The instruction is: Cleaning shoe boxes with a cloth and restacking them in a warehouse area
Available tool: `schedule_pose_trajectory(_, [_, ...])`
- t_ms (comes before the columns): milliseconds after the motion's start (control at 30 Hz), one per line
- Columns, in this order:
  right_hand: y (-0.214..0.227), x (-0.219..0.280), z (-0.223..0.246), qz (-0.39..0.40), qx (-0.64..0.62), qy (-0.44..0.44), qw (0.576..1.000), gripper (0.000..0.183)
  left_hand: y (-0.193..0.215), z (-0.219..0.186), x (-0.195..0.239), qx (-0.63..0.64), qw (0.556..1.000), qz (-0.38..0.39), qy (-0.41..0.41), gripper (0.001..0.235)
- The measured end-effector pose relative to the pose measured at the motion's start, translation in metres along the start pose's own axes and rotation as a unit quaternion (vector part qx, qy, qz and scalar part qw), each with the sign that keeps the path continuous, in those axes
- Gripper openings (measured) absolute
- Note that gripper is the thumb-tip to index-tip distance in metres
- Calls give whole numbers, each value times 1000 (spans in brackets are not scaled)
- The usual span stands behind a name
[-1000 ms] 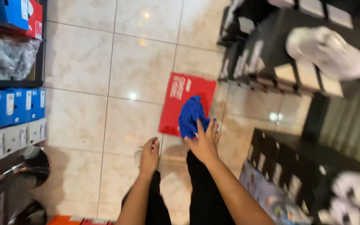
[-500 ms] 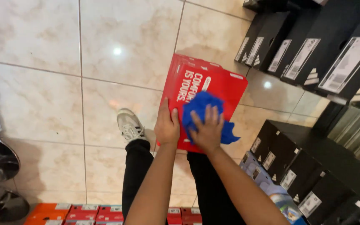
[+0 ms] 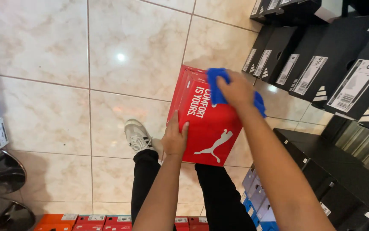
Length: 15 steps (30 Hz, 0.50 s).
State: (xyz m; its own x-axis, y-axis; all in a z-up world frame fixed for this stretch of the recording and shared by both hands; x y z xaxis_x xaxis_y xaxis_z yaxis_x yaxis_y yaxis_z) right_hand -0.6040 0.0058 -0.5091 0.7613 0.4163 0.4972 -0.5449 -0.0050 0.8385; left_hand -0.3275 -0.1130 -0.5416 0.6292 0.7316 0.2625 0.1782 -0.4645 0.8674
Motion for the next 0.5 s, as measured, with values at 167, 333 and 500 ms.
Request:
schedule_pose_trajectory(167, [-7,48,-49,-221,26,-66,973,31,10,-9,-5,82,996,41,-16,62])
schedule_pose_trajectory(333, [-42,80,35,-338,14,30,941,54,8,-1,-11,123,986,110,-20,57])
schedule_pose_trajectory(500, [-95,127,104,-313,-10,152,937,55,-11,18,-9,233,956,179,7,48])
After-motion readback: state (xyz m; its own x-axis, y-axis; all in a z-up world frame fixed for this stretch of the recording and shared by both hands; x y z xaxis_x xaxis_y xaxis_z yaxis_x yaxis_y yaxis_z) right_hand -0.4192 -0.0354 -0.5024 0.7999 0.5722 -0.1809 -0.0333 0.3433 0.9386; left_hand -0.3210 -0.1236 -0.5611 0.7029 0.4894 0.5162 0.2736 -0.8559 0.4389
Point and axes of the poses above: each hand's wrist, its own x-axis away from the middle knuckle, its own y-axis out of the back of the hand, z = x × y, the point moved 3 cm from there along -x, towards the middle knuckle, and after that the axes turned 8 degrees about y, right-handed, at the moved point
